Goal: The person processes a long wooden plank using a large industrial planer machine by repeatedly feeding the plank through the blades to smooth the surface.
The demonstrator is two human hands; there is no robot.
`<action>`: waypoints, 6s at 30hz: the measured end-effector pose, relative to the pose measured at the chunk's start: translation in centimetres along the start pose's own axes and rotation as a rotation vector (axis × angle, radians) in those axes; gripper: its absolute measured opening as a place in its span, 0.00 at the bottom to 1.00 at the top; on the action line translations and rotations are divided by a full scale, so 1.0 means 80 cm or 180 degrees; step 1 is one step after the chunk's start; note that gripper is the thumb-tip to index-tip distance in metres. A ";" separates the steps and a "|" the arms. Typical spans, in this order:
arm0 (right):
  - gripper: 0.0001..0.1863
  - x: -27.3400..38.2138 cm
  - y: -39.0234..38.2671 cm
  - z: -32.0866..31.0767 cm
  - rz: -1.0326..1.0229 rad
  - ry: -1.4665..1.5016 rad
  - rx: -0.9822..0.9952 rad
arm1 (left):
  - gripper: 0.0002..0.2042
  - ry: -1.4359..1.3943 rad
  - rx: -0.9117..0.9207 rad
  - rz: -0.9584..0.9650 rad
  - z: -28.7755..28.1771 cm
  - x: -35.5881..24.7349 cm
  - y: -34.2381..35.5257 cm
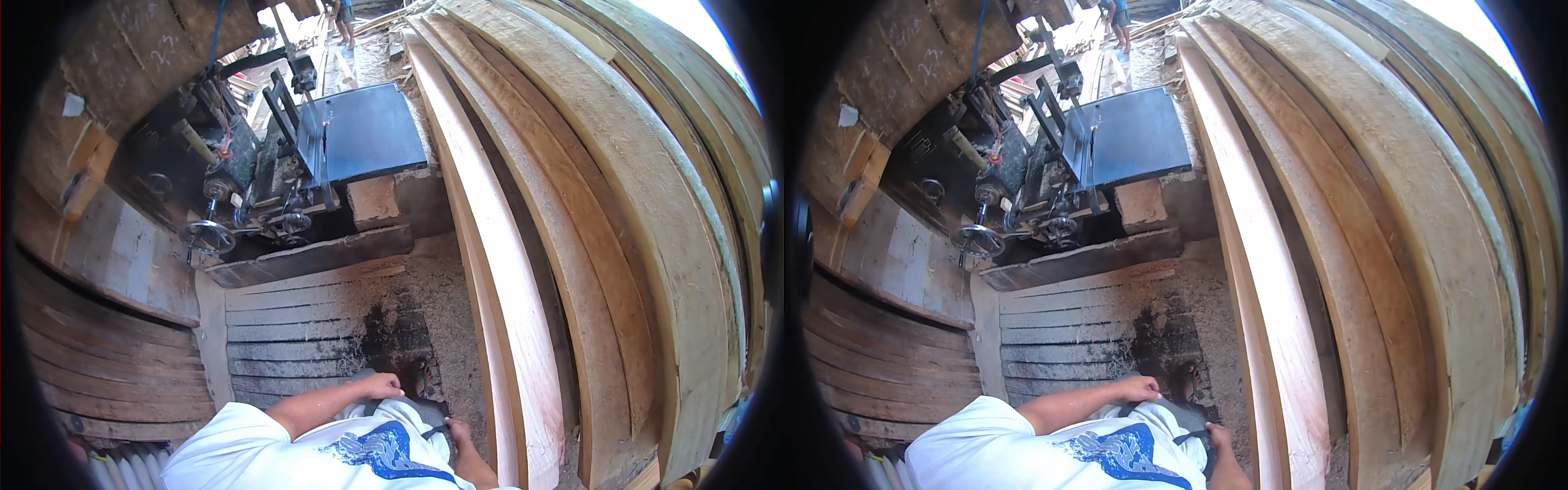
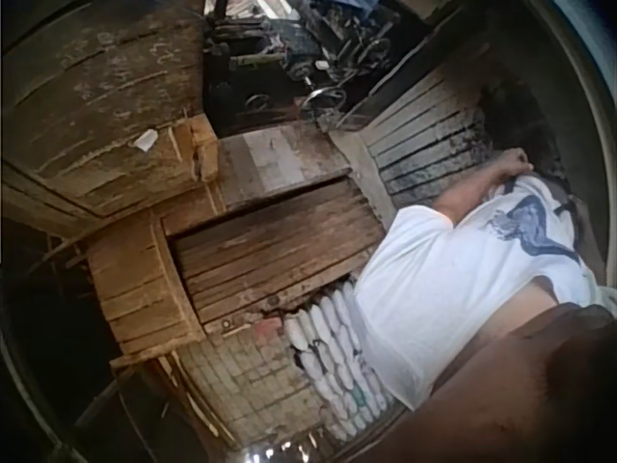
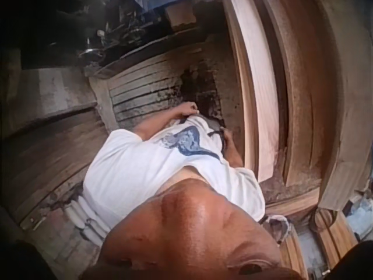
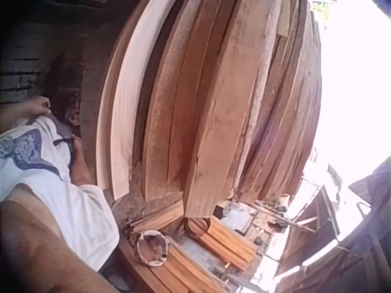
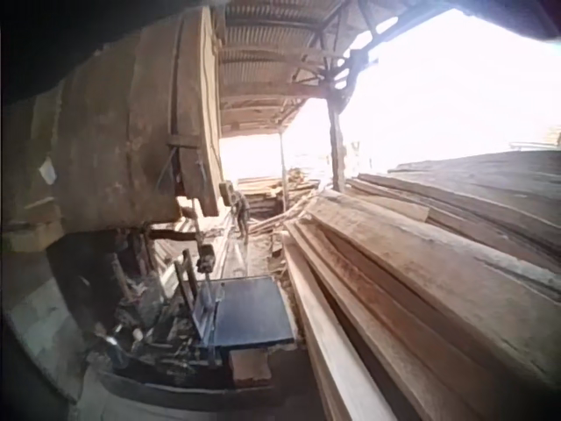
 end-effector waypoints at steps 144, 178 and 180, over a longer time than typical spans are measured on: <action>0.42 -0.592 -0.321 -0.406 -0.1060 0.2529 0.1156 | 0.33 -0.3609 -0.0853 -0.1226 0.962 -0.193 -0.464; 0.31 -1.120 -0.539 -0.751 -0.2053 -0.0138 0.1726 | 0.29 -0.4231 -0.2193 -0.1005 1.769 -0.531 -0.876; 0.31 -1.158 -0.565 -0.784 -0.2050 -0.0098 0.1762 | 0.28 -0.4236 -0.2315 -0.1193 1.805 -0.553 -0.903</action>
Point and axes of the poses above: each hand's wrist, its own y-axis towards the middle knuckle, its own z-axis out of the palm, x = y × z, the point moved 9 cm from there along y, towards the middle knuckle, and after that the axes turned 14 degrees about y, right-handed, at the moved point
